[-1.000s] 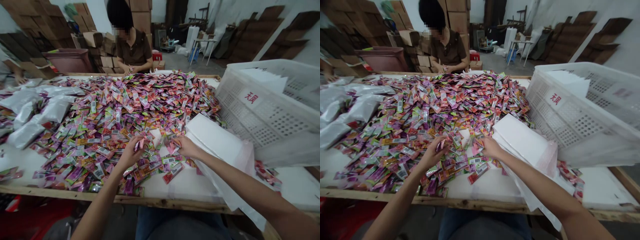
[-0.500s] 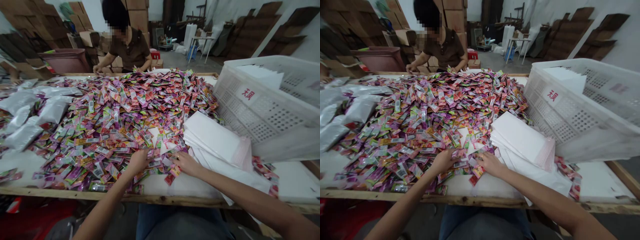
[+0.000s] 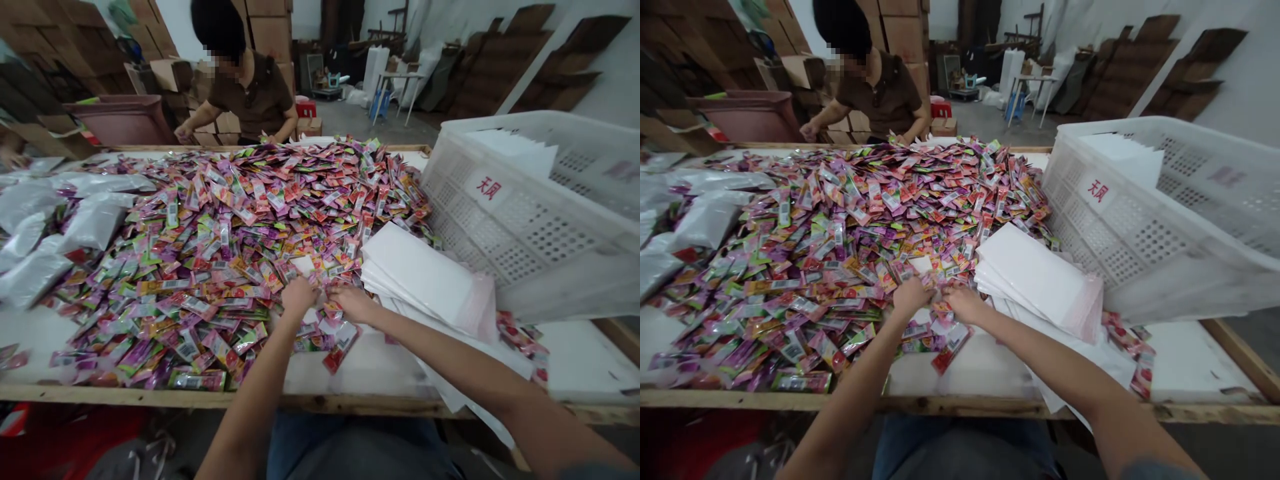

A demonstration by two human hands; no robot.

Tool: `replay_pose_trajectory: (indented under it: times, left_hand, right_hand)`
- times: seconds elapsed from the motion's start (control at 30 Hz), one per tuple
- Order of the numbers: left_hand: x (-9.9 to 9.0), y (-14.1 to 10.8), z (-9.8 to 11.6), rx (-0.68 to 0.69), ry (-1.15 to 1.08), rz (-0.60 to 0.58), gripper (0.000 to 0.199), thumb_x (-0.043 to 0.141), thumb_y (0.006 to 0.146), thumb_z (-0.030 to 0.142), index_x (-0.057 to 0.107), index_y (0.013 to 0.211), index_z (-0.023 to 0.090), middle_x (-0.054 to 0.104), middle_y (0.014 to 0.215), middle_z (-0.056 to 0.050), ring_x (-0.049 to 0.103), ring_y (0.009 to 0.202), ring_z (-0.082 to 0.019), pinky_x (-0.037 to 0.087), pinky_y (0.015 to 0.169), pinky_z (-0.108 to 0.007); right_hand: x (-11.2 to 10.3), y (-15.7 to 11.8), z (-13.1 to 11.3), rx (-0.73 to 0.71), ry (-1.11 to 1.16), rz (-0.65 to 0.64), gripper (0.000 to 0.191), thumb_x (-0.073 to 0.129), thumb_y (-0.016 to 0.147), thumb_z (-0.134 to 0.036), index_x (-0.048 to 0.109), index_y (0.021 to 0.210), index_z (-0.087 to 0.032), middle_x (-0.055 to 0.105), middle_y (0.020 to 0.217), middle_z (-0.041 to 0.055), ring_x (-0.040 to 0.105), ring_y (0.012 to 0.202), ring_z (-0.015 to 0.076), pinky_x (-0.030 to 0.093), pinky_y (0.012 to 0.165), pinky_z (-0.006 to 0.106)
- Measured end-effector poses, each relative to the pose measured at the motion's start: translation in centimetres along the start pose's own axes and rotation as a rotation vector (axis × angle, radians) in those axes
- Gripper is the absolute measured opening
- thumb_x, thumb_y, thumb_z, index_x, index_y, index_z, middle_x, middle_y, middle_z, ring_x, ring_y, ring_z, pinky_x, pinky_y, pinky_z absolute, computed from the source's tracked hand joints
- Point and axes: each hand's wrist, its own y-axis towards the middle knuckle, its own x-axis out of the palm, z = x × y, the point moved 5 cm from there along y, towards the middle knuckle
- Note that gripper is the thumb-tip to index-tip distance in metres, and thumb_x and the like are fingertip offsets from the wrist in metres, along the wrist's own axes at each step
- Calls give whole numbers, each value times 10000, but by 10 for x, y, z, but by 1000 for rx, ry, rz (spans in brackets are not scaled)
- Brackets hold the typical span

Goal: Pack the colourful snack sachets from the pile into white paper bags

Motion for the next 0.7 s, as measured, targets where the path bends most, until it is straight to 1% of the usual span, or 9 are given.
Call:
replay_pose_trajectory:
  times: [0.1, 0.17, 0.23, 0.37, 0.43, 0.47, 0.53, 0.6, 0.7]
  left_hand:
    - [12, 2, 4, -14, 0, 3, 372, 571, 711, 364, 584, 967, 94, 641, 934, -212, 616, 910, -336, 480, 740, -414]
    - [9, 4, 5, 31, -35, 0, 358, 565, 721, 375, 593, 971, 121, 650, 941, -174, 619, 916, -305, 485, 745, -374]
    - [-5, 6, 3, 102, -93, 13, 367, 551, 742, 370, 576, 1038, 155, 649, 987, -116, 611, 940, -249, 484, 765, -317]
    - [-51, -9, -12, 315, -331, 94, 471, 539, 746, 284, 476, 1195, 154, 629, 1022, -60, 594, 938, -196, 472, 810, -299]
    - [-64, -29, -26, 393, -425, 91, 467, 562, 722, 298, 495, 1159, 147, 633, 985, -53, 596, 911, -196, 470, 810, -306]
    - [-64, -39, -34, 385, -426, 82, 483, 596, 693, 324, 506, 1135, 151, 631, 987, -51, 595, 912, -201, 468, 809, -306]
    - [-55, -57, -49, 297, -343, 52, 547, 672, 612, 367, 522, 1098, 165, 632, 1004, -58, 595, 924, -221, 467, 799, -306]
    - [-36, -70, -57, 193, -177, -5, 546, 690, 587, 390, 541, 1071, 187, 650, 974, -67, 610, 904, -247, 470, 766, -315]
    - [-6, -78, -53, 126, 133, -113, 357, 611, 662, 370, 599, 972, 192, 678, 849, -99, 637, 830, -290, 470, 708, -350]
  right_hand:
    - [12, -3, 1, 1, -51, -47, 225, 514, 620, -23, 622, 796, -112, 630, 864, 120, 549, 891, 246, 398, 766, 311]
    - [9, -12, 3, -3, -37, -34, 223, 525, 607, -31, 608, 794, -119, 634, 829, 115, 555, 872, 248, 397, 766, 317]
    - [-3, -21, 11, 84, 86, 63, 258, 519, 615, -49, 585, 846, -142, 637, 817, 83, 569, 813, 221, 409, 729, 297]
    - [-34, -23, 37, 403, 430, 410, 190, 519, 703, -171, 558, 887, -199, 639, 819, 15, 583, 743, 179, 432, 664, 255]
    - [-40, -10, 43, 517, 483, 436, 150, 547, 714, -227, 576, 859, -201, 642, 802, 20, 593, 766, 199, 444, 677, 266]
    - [-42, 0, 44, 566, 490, 421, 158, 562, 712, -239, 587, 862, -196, 646, 810, 32, 598, 786, 210, 449, 690, 274]
    - [-44, 22, 44, 642, 475, 407, 241, 599, 702, -261, 598, 931, -183, 650, 898, 63, 601, 865, 228, 456, 742, 292]
    - [-43, 45, 42, 684, 420, 357, 347, 623, 699, -276, 585, 1029, -175, 628, 1022, 90, 586, 955, 231, 459, 790, 304]
    - [-32, 72, 40, 736, 336, 167, 344, 602, 723, -224, 595, 1054, -133, 631, 1013, 151, 612, 923, 256, 496, 731, 330]
